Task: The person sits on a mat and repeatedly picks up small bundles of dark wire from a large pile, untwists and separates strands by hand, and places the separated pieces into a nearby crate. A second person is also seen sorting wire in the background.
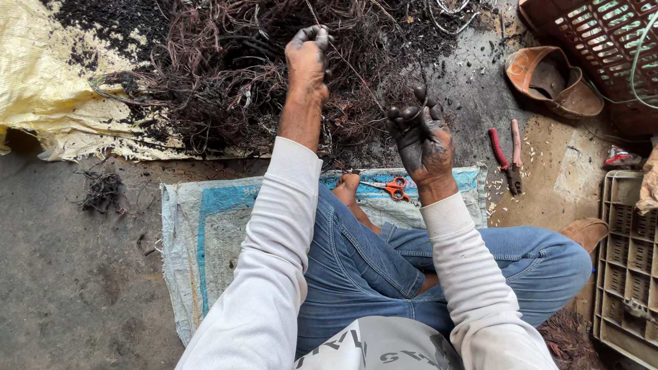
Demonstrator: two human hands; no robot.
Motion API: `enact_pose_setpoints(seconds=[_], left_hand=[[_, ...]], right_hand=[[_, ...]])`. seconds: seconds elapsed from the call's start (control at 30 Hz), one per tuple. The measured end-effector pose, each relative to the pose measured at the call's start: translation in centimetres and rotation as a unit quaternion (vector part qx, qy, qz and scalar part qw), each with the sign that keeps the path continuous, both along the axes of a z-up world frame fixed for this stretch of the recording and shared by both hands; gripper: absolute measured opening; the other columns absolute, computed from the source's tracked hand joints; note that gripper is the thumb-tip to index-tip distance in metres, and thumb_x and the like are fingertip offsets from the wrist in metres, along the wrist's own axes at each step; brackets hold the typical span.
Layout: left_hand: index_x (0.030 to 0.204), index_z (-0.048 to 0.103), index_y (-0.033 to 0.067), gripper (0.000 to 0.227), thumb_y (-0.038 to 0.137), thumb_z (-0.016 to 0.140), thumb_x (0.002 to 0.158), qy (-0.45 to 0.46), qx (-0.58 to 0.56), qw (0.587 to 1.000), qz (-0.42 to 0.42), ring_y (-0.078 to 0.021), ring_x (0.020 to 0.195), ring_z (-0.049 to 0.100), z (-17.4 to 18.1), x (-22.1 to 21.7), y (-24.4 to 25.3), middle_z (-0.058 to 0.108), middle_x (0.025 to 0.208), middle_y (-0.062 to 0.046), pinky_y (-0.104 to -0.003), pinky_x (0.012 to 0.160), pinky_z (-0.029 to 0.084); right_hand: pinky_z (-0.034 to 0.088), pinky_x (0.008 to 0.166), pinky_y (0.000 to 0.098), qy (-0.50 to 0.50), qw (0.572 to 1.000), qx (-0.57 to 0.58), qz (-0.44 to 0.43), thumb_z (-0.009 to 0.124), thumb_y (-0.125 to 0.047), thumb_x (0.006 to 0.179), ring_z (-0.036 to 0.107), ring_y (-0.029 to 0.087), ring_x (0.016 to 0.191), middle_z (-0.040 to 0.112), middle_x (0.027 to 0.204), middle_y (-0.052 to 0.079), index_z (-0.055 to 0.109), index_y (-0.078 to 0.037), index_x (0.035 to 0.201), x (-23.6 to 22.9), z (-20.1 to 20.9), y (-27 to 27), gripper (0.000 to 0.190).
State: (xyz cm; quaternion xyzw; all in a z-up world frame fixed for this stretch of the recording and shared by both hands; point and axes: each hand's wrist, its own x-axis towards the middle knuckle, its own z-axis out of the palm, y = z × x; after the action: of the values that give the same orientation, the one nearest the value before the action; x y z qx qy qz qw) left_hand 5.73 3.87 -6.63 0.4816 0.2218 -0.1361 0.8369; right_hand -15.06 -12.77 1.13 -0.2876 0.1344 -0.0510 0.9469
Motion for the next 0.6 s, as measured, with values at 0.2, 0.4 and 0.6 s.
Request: enact_pose_setpoints(seconds=[0.2, 0.4, 0.6], left_hand=[[0.093, 0.070, 0.0101, 0.003, 0.009, 0.069, 0.096, -0.004, -0.014, 1.000, -0.001, -0.0029, 0.046, 0.039, 0.1, 0.0, 0.3, 0.071, 0.076, 0.002, -0.023, 0.042, 0.028], [0.092, 0.069, 0.0099, 0.004, 0.008, 0.069, 0.096, -0.011, -0.032, 0.999, -0.004, -0.0029, 0.043, 0.037, 0.3, -0.1, 0.4, 0.070, 0.075, 0.001, -0.023, 0.037, 0.026], [0.093, 0.070, 0.0098, 0.004, 0.008, 0.067, 0.095, -0.002, -0.030, 1.000, -0.009, -0.0020, 0.043, 0.036, 0.7, -0.4, 0.3, 0.067, 0.072, 0.002, -0.022, 0.037, 0.026]], right_hand=[[0.057, 0.106, 0.0494, -0.006, 0.999, -0.033, 0.032, 0.048, -0.006, 0.111, 0.068, 0.035, 0.122, 0.071, 0.112, 0.013, 0.052, -0.004, 0.144, -0.8, 1.4, 0.5, 0.034], [0.059, 0.103, 0.0482, -0.026, 0.994, -0.089, 0.051, 0.057, -0.005, 0.108, 0.068, 0.035, 0.122, 0.072, 0.113, 0.014, 0.059, 0.001, 0.135, -1.0, 2.9, 1.4, 0.028], [0.064, 0.088, 0.0395, -0.031, 0.983, -0.179, 0.043, 0.067, -0.004, 0.103, 0.073, 0.031, 0.114, 0.074, 0.109, 0.016, 0.066, 0.002, 0.124, -1.0, 3.7, 2.2, 0.023]])
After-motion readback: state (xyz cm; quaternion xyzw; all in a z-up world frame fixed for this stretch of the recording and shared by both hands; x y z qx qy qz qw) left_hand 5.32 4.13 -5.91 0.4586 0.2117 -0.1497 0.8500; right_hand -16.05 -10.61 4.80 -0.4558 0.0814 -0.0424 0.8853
